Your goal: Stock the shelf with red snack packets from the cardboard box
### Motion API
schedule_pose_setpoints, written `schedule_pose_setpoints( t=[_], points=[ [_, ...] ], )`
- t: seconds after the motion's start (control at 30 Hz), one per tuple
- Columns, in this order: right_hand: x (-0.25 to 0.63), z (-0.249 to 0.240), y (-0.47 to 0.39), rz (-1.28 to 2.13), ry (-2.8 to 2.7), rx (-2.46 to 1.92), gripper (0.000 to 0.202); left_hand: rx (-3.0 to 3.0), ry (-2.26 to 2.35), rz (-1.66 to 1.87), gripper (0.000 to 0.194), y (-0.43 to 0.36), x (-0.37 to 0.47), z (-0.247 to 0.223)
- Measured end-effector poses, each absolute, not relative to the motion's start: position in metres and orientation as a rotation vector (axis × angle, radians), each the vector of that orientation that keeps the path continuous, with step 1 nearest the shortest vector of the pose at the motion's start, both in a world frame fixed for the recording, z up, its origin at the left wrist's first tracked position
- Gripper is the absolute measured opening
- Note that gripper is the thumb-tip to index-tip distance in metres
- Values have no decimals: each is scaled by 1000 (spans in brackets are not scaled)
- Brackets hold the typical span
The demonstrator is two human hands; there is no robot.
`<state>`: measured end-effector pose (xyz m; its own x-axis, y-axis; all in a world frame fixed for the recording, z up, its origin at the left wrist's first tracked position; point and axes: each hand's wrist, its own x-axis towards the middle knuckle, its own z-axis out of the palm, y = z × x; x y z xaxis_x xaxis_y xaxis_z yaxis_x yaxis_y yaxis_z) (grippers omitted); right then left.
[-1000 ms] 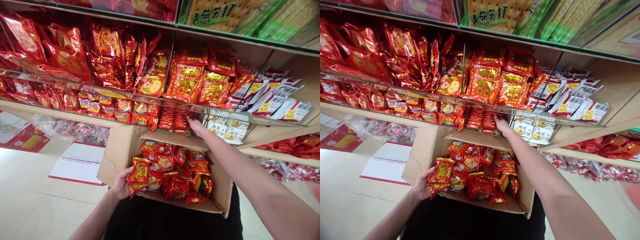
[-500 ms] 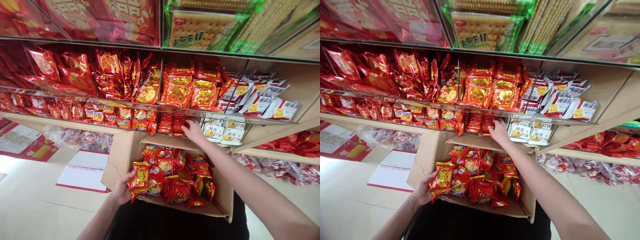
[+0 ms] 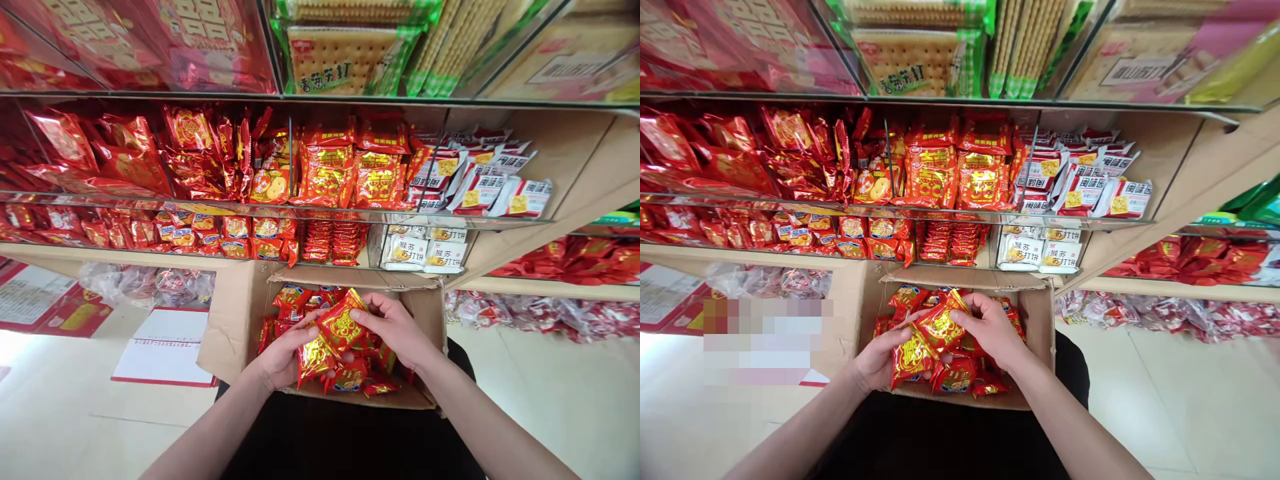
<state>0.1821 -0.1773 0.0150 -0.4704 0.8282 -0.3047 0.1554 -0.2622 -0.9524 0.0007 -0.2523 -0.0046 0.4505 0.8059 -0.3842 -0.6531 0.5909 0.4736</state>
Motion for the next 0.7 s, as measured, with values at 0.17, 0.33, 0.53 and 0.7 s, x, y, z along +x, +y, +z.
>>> schedule_pose_setpoints(
  t=[0.17,0.33,0.53,0.7],
  points=[
    [194,11,-188,1917,-1430,-1141,40,296,905,931,43,-252,12,-7],
    [212,18,-185,1753,-1896,-1060,52,712,1110,1055,32,-248,-3,-1],
    [210,26,-124,551,-2092,-1574,36,827,1581,1281,36,-238,-60,-8],
    [161,15,-75,107,-2464,-1747,30,790,1526,1189,40,-244,-77,-27]
  ],
)
